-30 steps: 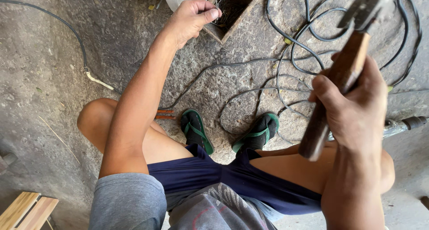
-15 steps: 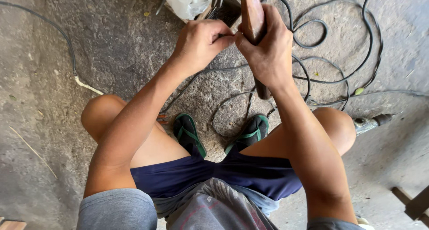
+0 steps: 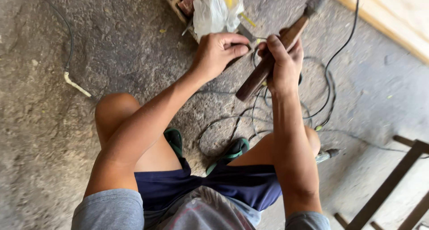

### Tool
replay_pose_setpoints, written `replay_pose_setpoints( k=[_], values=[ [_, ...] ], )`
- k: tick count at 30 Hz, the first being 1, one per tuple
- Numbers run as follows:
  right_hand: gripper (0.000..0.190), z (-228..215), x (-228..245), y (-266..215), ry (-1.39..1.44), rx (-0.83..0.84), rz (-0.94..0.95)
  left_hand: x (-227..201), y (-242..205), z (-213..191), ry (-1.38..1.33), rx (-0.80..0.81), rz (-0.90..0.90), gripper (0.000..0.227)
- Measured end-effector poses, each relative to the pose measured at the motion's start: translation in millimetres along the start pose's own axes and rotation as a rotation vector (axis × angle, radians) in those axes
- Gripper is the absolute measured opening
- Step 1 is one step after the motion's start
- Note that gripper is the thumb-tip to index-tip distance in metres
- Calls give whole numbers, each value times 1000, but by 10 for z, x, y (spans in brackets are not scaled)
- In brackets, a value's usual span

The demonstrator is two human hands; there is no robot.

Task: The person sands a wooden dowel, then hammers nails into circular wooden discs. They insert the dowel into the discs and secure the assembly by hammering the nails further. The process is repeated for multiple units.

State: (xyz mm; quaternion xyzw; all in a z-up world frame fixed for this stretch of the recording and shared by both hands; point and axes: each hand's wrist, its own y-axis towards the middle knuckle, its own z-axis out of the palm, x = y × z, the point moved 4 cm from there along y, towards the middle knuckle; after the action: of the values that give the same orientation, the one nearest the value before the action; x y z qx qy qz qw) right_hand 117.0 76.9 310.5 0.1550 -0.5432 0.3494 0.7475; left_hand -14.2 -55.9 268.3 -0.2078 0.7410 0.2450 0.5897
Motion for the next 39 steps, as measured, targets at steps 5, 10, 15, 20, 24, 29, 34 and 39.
replay_pose_setpoints(
  k=[5, 10, 15, 20, 24, 29, 34, 39],
  values=[
    [30, 74, 98, -79, 165, -43, 76, -163, 97, 187, -338, 14, 3, 26],
    [27, 32, 102, -208, 167, -17, 72, -296, 84, 344, -502, 38, -14, 18],
    [28, -287, 160, -238, 114, -35, 86, -267, 167, 652, -639, 134, -107, 17],
    [30, -556, 477, -408, 102, -60, 143, -481, 113, 947, -527, 239, -174, 22],
    [31, -837, 640, -478, 22, -76, 191, -314, 120, 1280, -664, 310, -385, 23],
    [30, -1083, 1046, -902, -26, -342, 87, -545, 89, 1643, -1591, 533, -573, 59],
    [37, -1231, 1455, -1822, 208, -653, 39, -838, -154, 1984, -1349, 674, -804, 90],
    [42, -1079, 1677, -2831, 43, -932, -65, -1010, -710, 2240, -1445, 896, -954, 93]
  ],
)
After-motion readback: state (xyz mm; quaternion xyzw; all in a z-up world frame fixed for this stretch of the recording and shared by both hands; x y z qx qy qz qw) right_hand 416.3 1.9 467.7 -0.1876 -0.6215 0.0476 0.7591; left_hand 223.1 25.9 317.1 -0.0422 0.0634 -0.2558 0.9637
